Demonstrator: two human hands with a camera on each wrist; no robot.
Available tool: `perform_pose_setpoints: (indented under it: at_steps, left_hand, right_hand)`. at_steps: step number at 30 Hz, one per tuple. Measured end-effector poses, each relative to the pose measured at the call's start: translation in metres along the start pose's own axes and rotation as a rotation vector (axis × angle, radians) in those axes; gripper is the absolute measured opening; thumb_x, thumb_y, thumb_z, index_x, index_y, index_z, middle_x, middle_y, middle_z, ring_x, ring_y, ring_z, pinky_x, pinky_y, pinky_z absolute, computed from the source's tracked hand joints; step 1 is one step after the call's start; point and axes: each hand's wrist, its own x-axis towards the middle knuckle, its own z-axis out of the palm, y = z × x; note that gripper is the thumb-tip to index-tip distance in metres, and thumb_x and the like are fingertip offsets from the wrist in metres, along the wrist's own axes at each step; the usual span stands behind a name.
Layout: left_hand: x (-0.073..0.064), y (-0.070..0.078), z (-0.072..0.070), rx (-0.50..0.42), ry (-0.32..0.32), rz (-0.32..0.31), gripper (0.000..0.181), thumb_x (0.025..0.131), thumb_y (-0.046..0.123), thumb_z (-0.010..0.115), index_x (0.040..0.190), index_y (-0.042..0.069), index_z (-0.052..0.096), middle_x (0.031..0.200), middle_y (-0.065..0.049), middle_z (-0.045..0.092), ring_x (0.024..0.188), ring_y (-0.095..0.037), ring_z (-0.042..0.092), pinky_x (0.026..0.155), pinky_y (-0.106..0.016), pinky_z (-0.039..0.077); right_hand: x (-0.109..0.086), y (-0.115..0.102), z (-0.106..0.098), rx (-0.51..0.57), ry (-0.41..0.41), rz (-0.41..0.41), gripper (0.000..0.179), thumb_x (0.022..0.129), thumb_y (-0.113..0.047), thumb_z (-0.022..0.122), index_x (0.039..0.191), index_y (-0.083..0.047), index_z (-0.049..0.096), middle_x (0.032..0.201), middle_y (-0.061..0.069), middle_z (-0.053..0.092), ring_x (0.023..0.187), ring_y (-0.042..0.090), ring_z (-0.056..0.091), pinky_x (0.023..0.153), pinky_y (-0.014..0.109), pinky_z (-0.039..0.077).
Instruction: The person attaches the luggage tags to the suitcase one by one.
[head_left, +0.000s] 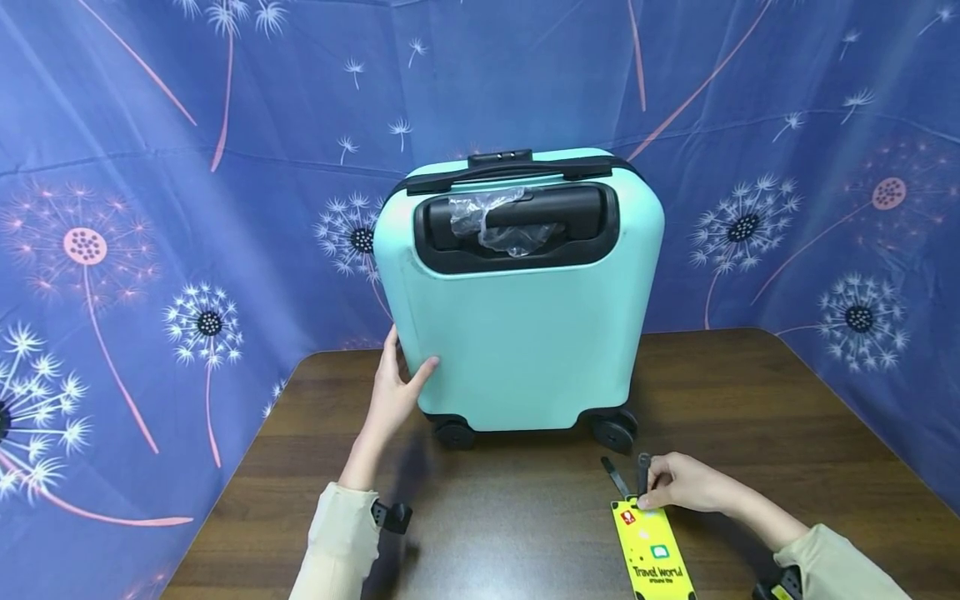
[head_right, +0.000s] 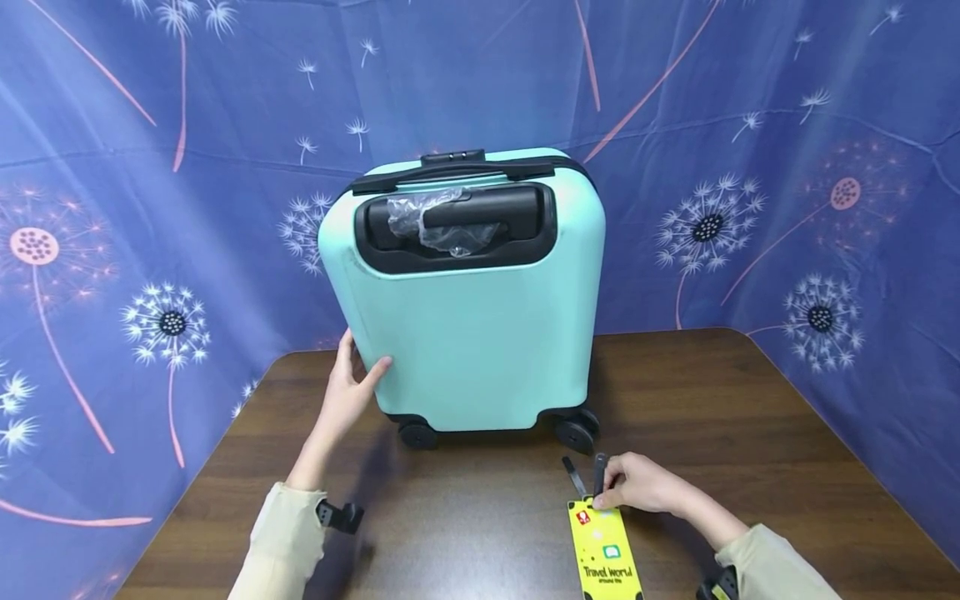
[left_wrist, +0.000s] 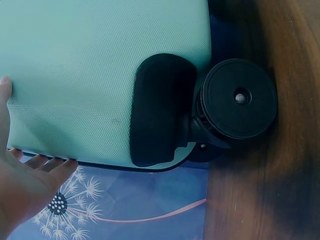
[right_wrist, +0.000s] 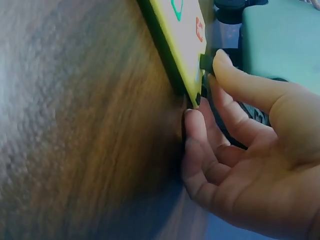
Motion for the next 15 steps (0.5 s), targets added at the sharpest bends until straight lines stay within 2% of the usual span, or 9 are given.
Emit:
perform_pose_setpoints:
  at_steps: [6, 13, 15]
  left_hand:
    - [0.0004, -0.0013, 0.0009, 0.006, 0.0, 0.005, 0.08, 0.089, 0.037, 0.063, 0.148, 0.039, 0.009, 0.148, -0.002, 0.03, 0.132, -0.021, 0.039, 0.104, -0.045, 0.038]
    - [0.0002, -0.0022, 0.0022, 0.006, -0.001, 0.009, 0.08, 0.09, 0.036, 0.062, 0.148, 0.041, 0.007, 0.15, -0.002, 0.026, 0.134, -0.022, 0.036, 0.105, -0.047, 0.037]
    - [-0.0004, -0.0024, 0.0033, 0.004, 0.005, 0.01, 0.079, 0.09, 0.036, 0.062, 0.147, 0.042, 0.007, 0.151, -0.001, 0.025, 0.135, -0.021, 0.035, 0.106, -0.046, 0.036]
  right_hand:
    - [-0.0018, -0.0034, 0.0007, 0.066, -0.015, 0.034, 0.02, 0.084, -0.02, 0.069, 0.087, -0.002, 0.062, 0.075, 0.003, 0.059, 0.064, 0.013, 0.045, 0.052, 0.022, 0.031]
    - [-0.0029, -0.0034, -0.0032, 0.206, -0.042, 0.025, 0.027, 0.09, -0.019, 0.062, 0.1, 0.005, 0.056, 0.089, 0.008, 0.063, 0.076, 0.019, 0.058, 0.061, 0.027, 0.047]
    - [-0.0026, -0.001, -0.0029, 0.225, -0.05, 0.026, 0.03, 0.09, -0.02, 0.062, 0.103, 0.006, 0.057, 0.092, 0.009, 0.065, 0.079, 0.02, 0.059, 0.062, 0.029, 0.048]
